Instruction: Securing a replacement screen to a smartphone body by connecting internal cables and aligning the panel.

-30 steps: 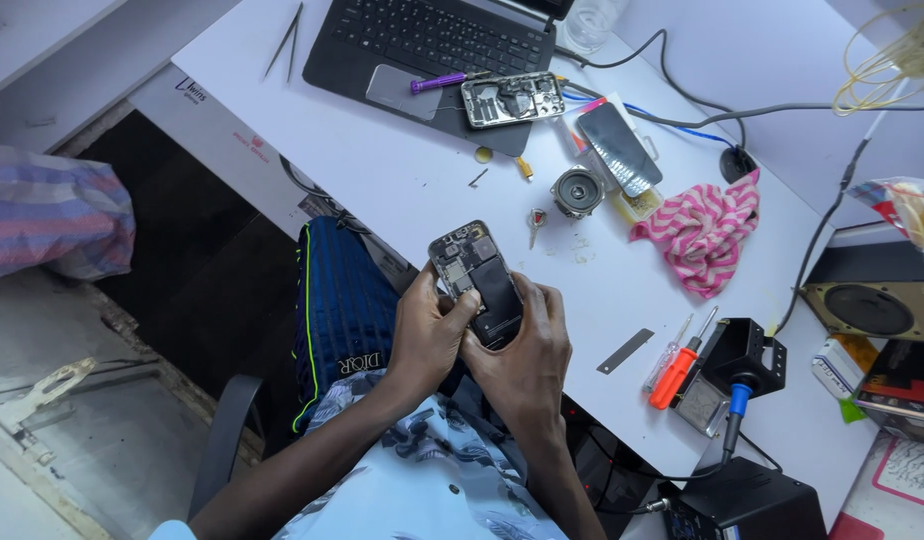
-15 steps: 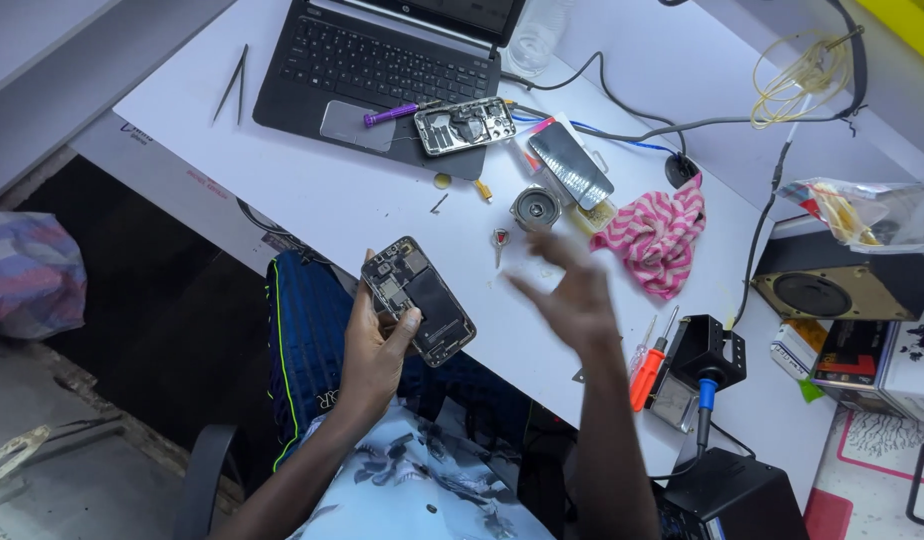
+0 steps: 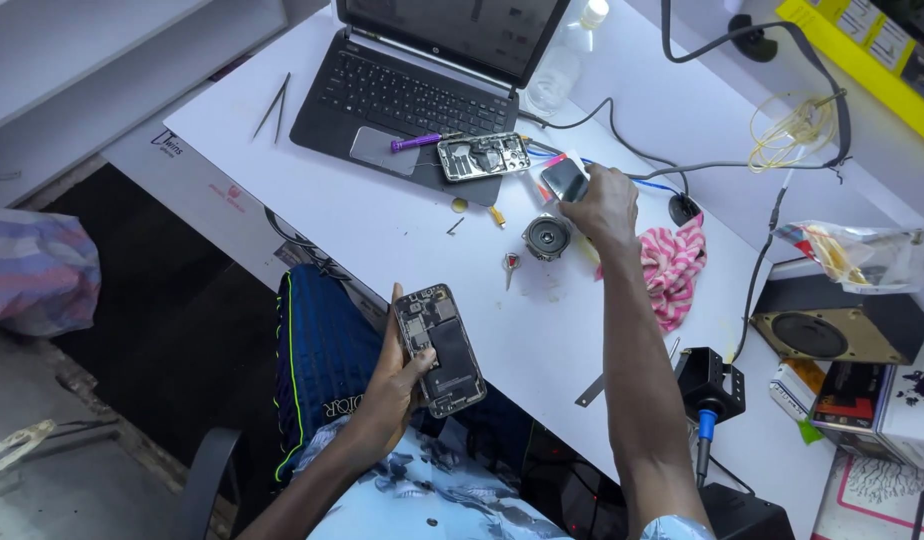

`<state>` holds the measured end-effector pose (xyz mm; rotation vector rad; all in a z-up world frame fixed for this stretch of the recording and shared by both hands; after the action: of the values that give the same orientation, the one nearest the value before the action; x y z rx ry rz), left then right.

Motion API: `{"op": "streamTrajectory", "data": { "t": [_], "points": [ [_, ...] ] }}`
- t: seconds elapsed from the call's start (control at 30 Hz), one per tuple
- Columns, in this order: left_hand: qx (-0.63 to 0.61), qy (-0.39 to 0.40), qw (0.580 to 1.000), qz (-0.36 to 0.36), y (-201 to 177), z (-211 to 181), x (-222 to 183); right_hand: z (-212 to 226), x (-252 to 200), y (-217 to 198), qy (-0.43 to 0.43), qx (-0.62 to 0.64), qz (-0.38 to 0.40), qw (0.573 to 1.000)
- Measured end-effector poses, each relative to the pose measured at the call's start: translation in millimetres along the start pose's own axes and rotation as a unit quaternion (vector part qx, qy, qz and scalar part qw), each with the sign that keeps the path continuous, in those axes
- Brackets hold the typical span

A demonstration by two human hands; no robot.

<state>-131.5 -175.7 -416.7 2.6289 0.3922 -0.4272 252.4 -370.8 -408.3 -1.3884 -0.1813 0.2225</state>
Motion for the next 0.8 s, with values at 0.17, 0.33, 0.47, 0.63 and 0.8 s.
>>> {"op": "streamTrajectory", "data": {
  "t": [0.17,0.33,0.47,0.63,0.8],
  "points": [
    [-0.226,-0.047,0.968,0.096,-0.4,-0.8,-15.1,-1.0,-21.2,-21.9,0.004,0.082,-0.041,0.996],
    [-0.084,-0.020,0.994,0.067,14.7,-26.7,-4.6,-8.2,-139.9,-52.7,0.033,0.541,-0.069,0.837],
    [-0.016,-0.024,0.994,0.105,5.5,15.4,42.6,-15.8,-224.8,-30.8,0.092,0.883,0.018,0.461],
    [-0.031,-0.066,0.984,0.162,38.8,5.4,52.3,-21.6,-273.7,-9.2,0.104,0.902,0.025,0.419],
    [-0.055,-0.055,0.980,0.184,54.2,-0.3,63.1,-11.3,-285.8,-11.2,0.069,0.922,0.064,0.376]
  ]
}}
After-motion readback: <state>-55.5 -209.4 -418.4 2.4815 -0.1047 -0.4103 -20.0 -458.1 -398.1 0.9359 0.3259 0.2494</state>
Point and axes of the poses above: each hand's wrist, its own x-axis towards the middle knuckle, its own y-axis out of the palm, z = x × y, the point moved 1 cm from there along x, towards the middle knuckle, and after that the axes turned 1 degree about -x, right-handed, at the moved point
